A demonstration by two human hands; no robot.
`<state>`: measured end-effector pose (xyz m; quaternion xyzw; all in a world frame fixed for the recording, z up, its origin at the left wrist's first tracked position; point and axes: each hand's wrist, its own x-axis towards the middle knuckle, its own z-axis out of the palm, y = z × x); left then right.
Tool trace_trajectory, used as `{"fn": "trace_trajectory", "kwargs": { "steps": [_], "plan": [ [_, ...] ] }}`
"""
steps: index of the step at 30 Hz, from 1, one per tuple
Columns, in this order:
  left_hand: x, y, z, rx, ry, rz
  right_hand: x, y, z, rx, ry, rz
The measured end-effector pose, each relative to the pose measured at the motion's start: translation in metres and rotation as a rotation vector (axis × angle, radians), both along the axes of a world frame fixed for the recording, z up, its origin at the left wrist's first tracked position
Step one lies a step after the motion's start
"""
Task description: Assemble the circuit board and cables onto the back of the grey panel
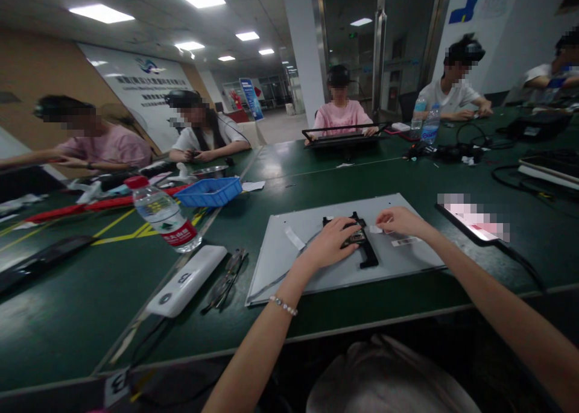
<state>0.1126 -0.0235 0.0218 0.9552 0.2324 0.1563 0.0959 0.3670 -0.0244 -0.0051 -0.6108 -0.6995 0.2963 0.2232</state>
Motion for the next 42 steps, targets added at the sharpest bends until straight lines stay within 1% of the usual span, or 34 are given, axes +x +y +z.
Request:
{"fn": "trace_trajectory", "kwargs": {
  "steps": [6,11,13,16,19,22,25,28,31,35,38,42],
  "plan": [
    [0.001,-0.002,0.001,0.028,-0.008,-0.016,0.003,0.0,-0.002,0.091,-0.103,0.005],
    [0.006,-0.004,0.004,0.046,0.003,-0.038,-0.002,-0.001,-0.002,0.092,-0.135,0.012],
    [0.006,-0.002,0.003,0.067,-0.009,-0.008,-0.003,-0.002,-0.002,0.085,-0.13,0.02],
    [0.002,0.004,0.001,0.122,-0.062,0.106,-0.005,-0.003,-0.001,0.064,-0.102,0.032],
    [-0.005,0.01,-0.001,0.179,-0.12,0.279,-0.005,-0.003,-0.001,0.05,-0.077,0.034],
    [-0.011,0.012,0.0,0.234,-0.119,0.45,-0.004,-0.002,-0.002,0.045,-0.069,0.03],
    [-0.012,0.011,0.002,0.253,-0.077,0.51,-0.003,-0.001,-0.004,0.047,-0.086,0.001],
    [-0.01,0.009,0.002,0.259,-0.036,0.492,-0.001,-0.001,-0.003,0.042,-0.05,-0.015],
    [-0.006,0.006,0.001,0.266,0.034,0.433,-0.001,-0.003,0.0,-0.013,0.077,-0.009],
    [0.0,0.001,0.0,0.267,0.089,0.268,-0.006,-0.005,0.003,-0.092,0.224,-0.003],
    [0.004,-0.002,0.002,0.257,0.078,0.141,-0.012,-0.005,0.0,-0.149,0.286,-0.005],
    [0.007,-0.005,0.005,0.252,0.07,0.063,-0.018,-0.003,-0.009,-0.161,0.363,0.007]
  ]
}}
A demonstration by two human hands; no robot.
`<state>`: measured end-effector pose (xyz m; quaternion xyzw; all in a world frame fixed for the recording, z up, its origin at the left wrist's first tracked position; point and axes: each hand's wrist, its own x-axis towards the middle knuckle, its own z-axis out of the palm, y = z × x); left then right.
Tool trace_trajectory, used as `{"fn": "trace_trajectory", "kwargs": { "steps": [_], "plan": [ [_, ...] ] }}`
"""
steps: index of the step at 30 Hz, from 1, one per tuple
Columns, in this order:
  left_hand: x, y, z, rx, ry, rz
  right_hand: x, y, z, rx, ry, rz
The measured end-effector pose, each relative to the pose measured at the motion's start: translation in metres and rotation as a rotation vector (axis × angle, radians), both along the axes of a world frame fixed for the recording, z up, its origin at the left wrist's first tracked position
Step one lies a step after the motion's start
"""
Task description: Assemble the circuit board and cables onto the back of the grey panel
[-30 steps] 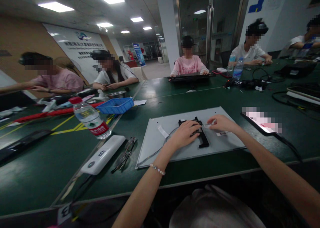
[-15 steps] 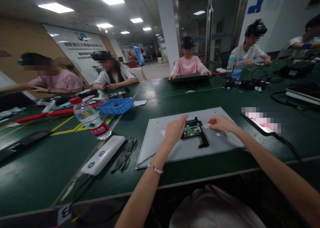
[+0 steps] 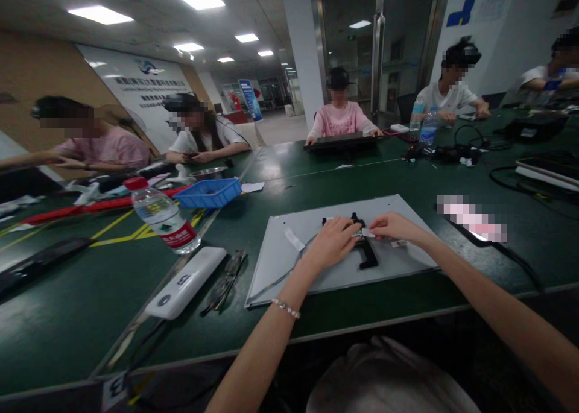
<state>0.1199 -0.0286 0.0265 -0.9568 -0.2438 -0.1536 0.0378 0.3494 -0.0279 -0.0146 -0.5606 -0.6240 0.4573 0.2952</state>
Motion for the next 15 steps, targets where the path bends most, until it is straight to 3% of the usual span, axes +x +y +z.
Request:
{"fn": "trace_trajectory", "kwargs": {
  "steps": [15],
  "plan": [
    [0.0064,-0.0024,-0.0076,-0.012,0.036,-0.035,0.0036,-0.0008,0.0022,0.101,-0.051,0.073]
  ]
}}
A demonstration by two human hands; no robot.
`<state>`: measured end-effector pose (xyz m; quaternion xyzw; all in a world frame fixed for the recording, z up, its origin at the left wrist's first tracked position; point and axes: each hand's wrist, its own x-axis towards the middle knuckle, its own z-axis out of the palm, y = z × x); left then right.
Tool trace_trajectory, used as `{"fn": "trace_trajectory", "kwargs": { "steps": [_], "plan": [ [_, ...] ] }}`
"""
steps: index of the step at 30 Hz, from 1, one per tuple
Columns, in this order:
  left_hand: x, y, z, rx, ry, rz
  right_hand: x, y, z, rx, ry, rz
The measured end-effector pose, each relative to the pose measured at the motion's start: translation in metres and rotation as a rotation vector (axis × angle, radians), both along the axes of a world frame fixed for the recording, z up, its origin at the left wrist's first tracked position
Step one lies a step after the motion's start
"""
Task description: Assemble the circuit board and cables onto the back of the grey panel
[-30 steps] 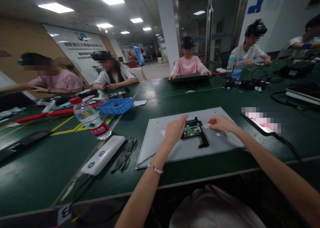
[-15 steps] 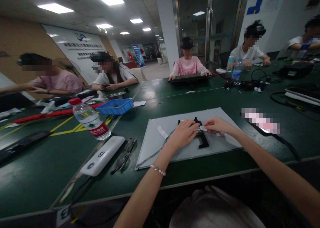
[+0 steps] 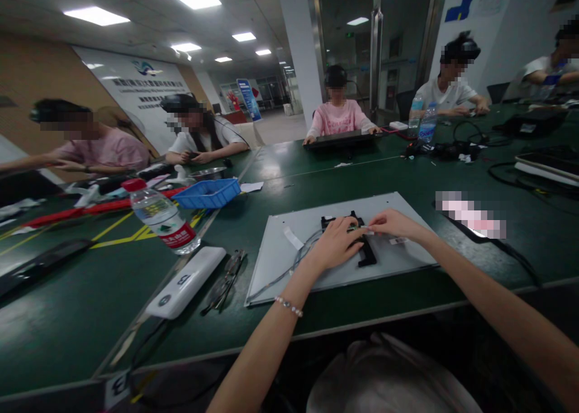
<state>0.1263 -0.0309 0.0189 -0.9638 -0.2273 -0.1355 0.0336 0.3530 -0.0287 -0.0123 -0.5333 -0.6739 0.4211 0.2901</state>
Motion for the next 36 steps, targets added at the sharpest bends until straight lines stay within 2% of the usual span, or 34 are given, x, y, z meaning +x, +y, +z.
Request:
{"fn": "trace_trajectory", "kwargs": {
  "steps": [6,13,17,22,31,36],
  "plan": [
    [-0.004,0.001,0.003,-0.007,-0.027,0.043,0.002,-0.002,0.006,-0.024,0.022,-0.035],
    [-0.004,0.001,0.002,-0.02,-0.009,0.01,-0.002,0.003,-0.008,-0.021,-0.004,-0.007],
    [-0.002,0.003,0.0,-0.022,0.007,0.003,-0.003,0.005,-0.012,0.069,-0.069,-0.001],
    [-0.002,0.003,-0.001,-0.023,0.003,0.001,-0.003,0.003,-0.008,0.179,-0.187,-0.012],
    [-0.004,0.002,0.0,-0.037,-0.022,0.015,-0.005,-0.001,-0.002,0.191,-0.185,-0.008],
    [-0.01,0.007,0.01,-0.001,-0.057,0.095,-0.002,0.0,0.0,0.174,-0.189,-0.037]
  ]
}}
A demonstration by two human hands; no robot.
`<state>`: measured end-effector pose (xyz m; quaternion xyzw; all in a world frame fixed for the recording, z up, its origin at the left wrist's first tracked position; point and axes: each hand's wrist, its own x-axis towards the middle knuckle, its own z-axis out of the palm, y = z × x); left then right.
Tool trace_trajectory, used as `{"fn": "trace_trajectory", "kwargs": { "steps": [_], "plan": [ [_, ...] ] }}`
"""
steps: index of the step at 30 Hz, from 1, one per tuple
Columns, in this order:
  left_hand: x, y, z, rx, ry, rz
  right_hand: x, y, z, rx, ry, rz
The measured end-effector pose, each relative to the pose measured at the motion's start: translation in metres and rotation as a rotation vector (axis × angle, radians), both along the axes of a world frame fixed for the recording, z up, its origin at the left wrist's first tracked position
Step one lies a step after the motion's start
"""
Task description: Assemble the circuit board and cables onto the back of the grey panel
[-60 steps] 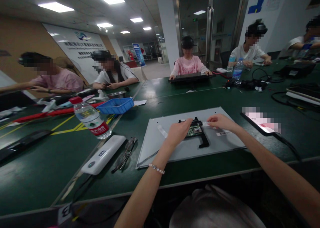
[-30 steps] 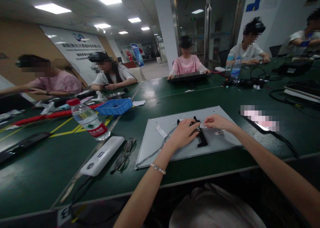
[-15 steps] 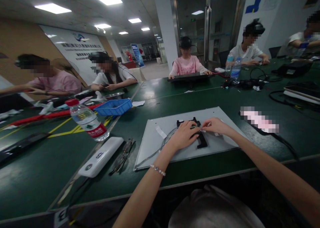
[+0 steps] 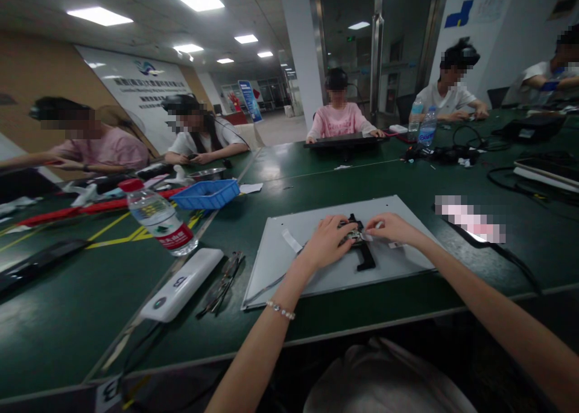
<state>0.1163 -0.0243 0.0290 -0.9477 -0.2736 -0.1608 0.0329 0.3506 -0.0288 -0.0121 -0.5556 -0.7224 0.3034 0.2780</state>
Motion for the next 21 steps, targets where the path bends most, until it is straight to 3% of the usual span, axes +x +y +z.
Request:
{"fn": "trace_trajectory", "kwargs": {
  "steps": [5,8,13,17,21],
  "plan": [
    [-0.034,0.021,0.02,0.083,-0.046,0.275,0.001,0.001,0.001,-0.011,-0.001,-0.009],
    [-0.069,0.033,0.024,0.019,-0.079,0.427,0.001,0.001,0.0,0.013,0.006,-0.003],
    [-0.118,0.047,0.001,-0.131,-0.132,0.644,0.0,0.0,-0.001,-0.003,0.009,0.038],
    [-0.13,0.058,-0.021,-0.233,-0.159,0.61,0.0,-0.001,0.0,-0.038,0.018,0.05],
    [-0.127,0.063,-0.029,-0.276,-0.186,0.595,0.0,-0.001,0.0,-0.049,0.01,0.04]
  ]
}}
